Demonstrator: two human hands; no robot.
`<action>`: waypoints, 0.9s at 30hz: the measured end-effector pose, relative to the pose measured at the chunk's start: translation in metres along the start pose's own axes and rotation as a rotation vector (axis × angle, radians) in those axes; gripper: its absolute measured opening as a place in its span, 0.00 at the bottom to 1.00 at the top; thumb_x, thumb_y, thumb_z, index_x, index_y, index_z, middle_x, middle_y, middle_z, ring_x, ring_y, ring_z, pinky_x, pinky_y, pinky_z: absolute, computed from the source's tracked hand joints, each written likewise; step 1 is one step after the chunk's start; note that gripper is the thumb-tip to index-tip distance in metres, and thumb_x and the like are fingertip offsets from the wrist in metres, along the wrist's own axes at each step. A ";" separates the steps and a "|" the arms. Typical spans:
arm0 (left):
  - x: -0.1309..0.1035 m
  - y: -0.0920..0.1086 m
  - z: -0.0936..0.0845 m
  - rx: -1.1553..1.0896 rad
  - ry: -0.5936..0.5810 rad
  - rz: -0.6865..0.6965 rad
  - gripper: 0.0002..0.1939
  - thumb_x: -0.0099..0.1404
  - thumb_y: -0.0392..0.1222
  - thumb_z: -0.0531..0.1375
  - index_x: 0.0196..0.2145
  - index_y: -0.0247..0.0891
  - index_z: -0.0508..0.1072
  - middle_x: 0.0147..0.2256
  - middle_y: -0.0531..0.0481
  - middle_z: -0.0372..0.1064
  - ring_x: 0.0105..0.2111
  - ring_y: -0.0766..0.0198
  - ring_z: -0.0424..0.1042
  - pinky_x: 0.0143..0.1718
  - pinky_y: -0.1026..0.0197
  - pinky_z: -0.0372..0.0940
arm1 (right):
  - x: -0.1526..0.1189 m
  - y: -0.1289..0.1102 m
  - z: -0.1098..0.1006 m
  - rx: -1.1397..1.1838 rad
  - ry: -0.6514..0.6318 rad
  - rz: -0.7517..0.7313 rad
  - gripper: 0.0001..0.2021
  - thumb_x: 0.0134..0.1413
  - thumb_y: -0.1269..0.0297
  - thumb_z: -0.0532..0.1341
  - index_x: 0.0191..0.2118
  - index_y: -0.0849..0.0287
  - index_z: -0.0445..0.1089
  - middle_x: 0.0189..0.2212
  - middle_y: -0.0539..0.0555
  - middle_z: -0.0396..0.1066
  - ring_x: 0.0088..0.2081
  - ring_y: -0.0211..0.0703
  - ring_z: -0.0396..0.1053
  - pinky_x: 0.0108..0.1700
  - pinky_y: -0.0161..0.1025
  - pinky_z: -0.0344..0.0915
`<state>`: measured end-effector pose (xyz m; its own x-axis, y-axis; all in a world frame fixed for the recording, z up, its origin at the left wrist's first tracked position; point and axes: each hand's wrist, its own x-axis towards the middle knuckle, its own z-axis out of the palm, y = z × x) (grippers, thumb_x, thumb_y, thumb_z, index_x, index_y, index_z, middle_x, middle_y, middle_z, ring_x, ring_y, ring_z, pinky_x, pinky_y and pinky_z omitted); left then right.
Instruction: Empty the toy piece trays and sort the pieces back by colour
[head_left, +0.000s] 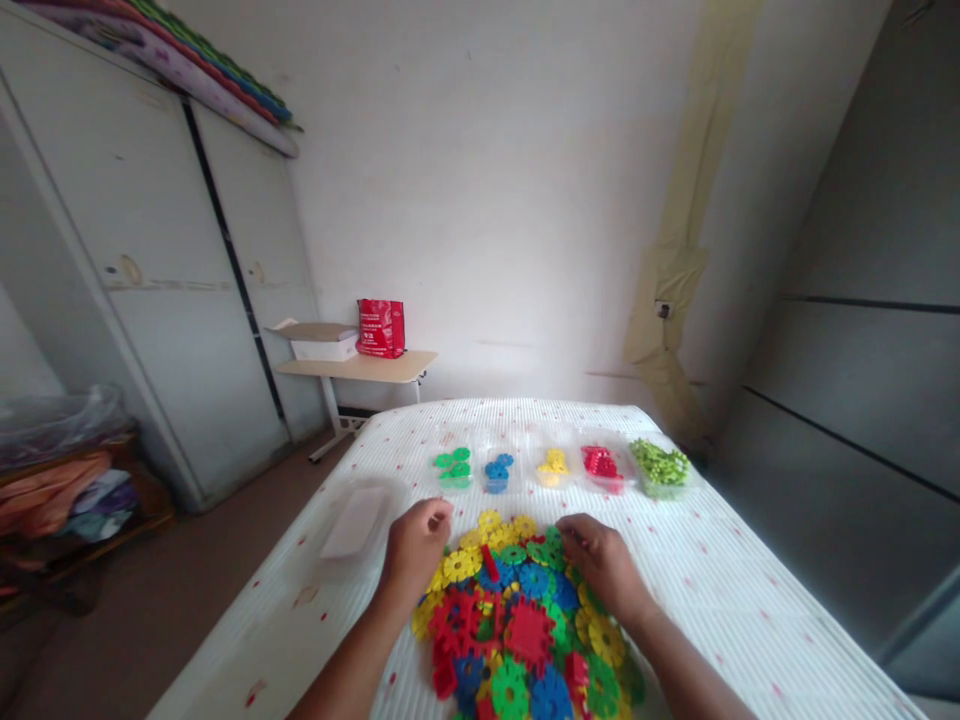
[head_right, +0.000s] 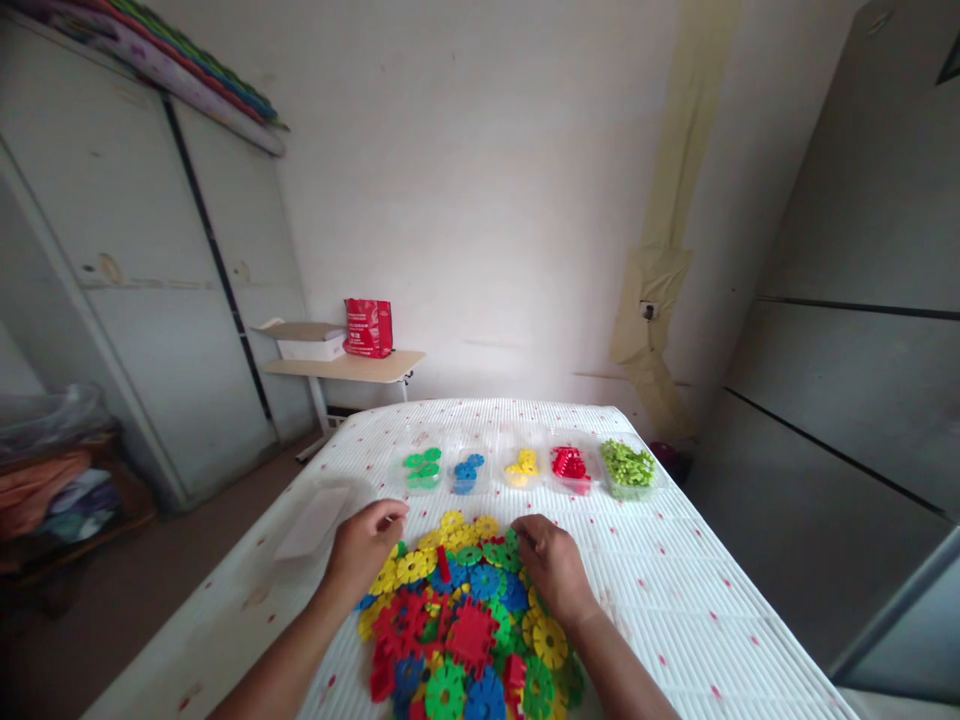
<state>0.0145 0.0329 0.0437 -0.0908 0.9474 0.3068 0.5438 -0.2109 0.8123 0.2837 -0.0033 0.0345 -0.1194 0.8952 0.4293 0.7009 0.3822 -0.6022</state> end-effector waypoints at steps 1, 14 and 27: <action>-0.011 -0.004 -0.001 0.022 0.002 0.020 0.07 0.53 0.36 0.55 0.28 0.39 0.74 0.28 0.51 0.72 0.32 0.61 0.71 0.38 0.60 0.65 | 0.005 -0.001 0.002 -0.039 -0.024 -0.006 0.12 0.54 0.68 0.52 0.37 0.59 0.72 0.33 0.54 0.74 0.35 0.43 0.72 0.38 0.36 0.66; -0.055 -0.050 0.008 0.466 0.037 0.264 0.14 0.58 0.36 0.53 0.39 0.41 0.75 0.44 0.46 0.72 0.45 0.57 0.69 0.48 0.52 0.64 | 0.058 -0.006 0.055 -0.387 -0.355 0.147 0.22 0.42 0.75 0.55 0.46 0.58 0.72 0.43 0.58 0.72 0.44 0.46 0.70 0.46 0.36 0.62; -0.056 -0.042 0.010 0.469 -0.030 0.234 0.16 0.58 0.33 0.52 0.43 0.37 0.74 0.44 0.44 0.72 0.45 0.57 0.68 0.49 0.53 0.63 | 0.078 -0.023 0.039 -0.270 -0.444 0.128 0.17 0.44 0.73 0.57 0.41 0.56 0.75 0.34 0.50 0.76 0.34 0.37 0.71 0.34 0.29 0.62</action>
<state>0.0051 -0.0085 -0.0128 0.0981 0.8955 0.4340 0.8623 -0.2942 0.4121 0.2304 0.0661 0.0554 -0.2659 0.9640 0.0021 0.8783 0.2432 -0.4117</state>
